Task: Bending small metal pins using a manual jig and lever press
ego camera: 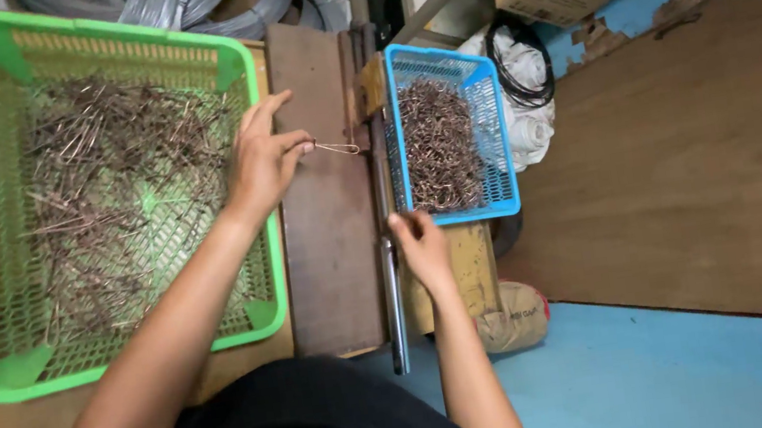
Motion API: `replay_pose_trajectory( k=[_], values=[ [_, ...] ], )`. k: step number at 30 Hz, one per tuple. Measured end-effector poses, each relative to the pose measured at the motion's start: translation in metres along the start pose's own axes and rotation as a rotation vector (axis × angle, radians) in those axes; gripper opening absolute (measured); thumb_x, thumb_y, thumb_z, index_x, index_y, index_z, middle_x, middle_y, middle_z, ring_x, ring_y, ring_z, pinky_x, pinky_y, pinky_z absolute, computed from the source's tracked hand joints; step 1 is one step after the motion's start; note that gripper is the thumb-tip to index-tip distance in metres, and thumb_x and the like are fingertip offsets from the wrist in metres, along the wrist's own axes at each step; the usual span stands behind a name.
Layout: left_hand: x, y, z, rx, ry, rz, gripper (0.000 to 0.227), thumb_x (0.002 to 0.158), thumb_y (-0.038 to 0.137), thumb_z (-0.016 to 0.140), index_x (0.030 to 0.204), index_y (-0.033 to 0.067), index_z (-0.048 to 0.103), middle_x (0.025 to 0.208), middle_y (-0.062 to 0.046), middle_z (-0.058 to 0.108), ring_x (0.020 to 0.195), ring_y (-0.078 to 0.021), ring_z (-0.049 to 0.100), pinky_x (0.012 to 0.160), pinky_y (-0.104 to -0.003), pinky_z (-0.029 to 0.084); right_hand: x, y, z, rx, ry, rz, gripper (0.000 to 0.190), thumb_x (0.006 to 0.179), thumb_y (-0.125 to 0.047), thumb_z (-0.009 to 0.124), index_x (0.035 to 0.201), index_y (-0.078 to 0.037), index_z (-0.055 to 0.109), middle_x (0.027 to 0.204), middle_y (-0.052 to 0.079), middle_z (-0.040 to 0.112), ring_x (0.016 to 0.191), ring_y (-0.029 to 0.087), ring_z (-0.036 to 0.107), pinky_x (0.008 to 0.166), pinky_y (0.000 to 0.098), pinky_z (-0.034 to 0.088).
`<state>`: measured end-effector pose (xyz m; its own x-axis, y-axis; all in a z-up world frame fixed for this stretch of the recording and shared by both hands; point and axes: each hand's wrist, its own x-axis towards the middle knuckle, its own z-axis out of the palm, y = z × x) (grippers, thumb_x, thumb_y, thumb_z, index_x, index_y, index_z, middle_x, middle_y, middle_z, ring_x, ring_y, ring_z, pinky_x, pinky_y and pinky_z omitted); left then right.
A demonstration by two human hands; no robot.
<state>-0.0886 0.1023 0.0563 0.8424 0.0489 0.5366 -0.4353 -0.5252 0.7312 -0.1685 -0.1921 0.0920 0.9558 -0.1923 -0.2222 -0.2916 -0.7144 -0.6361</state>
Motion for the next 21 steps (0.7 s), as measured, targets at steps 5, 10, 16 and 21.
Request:
replay_pose_trajectory(
  k=[5, 10, 16, 21],
  values=[
    [0.021, -0.016, 0.032, 0.026, 0.022, -0.010, 0.010, 0.087, 0.016, 0.086, 0.096, 0.0182, 0.082, 0.146, -0.016, 0.057, 0.136, -0.0448, 0.050, 0.112, -0.053, 0.042, 0.014, 0.063, 0.031, 0.379, -0.151, 0.321, 0.054, 0.097, -0.054, 0.068, 0.126, -0.008, 0.073, 0.122, 0.020, 0.070, 0.112, 0.033, 0.066, 0.089, 0.0479, 0.057],
    [0.037, -0.025, 0.058, 0.030, 0.047, -0.039, 0.011, 0.087, 0.011, 0.086, 0.097, 0.0127, 0.082, 0.147, -0.019, 0.055, 0.137, -0.0463, 0.048, 0.115, -0.053, 0.039, 0.000, 0.019, 0.008, 0.431, -0.202, 0.443, 0.059, 0.096, -0.057, 0.065, 0.120, -0.004, 0.074, 0.113, 0.021, 0.071, 0.094, 0.031, 0.069, 0.070, 0.0392, 0.060],
    [0.048, -0.042, 0.081, 0.071, 0.037, -0.140, 0.010, 0.085, 0.014, 0.087, 0.094, 0.0158, 0.083, 0.152, -0.019, 0.050, 0.144, -0.0471, 0.038, 0.120, -0.055, 0.033, -0.004, -0.011, -0.025, 0.589, -0.265, 0.422, 0.066, 0.102, -0.056, 0.056, 0.128, 0.004, 0.065, 0.127, 0.019, 0.062, 0.117, 0.030, 0.056, 0.095, 0.0374, 0.049],
    [0.041, -0.064, 0.105, 0.100, 0.018, -0.235, 0.009, 0.086, 0.018, 0.088, 0.093, 0.0186, 0.083, 0.152, -0.018, 0.049, 0.145, -0.0467, 0.036, 0.122, -0.053, 0.032, -0.008, -0.027, -0.046, 0.845, -0.180, 0.360, 0.049, 0.104, -0.047, 0.057, 0.120, -0.001, 0.059, 0.117, 0.011, 0.059, 0.118, 0.023, 0.055, 0.104, 0.0351, 0.045]
  ],
)
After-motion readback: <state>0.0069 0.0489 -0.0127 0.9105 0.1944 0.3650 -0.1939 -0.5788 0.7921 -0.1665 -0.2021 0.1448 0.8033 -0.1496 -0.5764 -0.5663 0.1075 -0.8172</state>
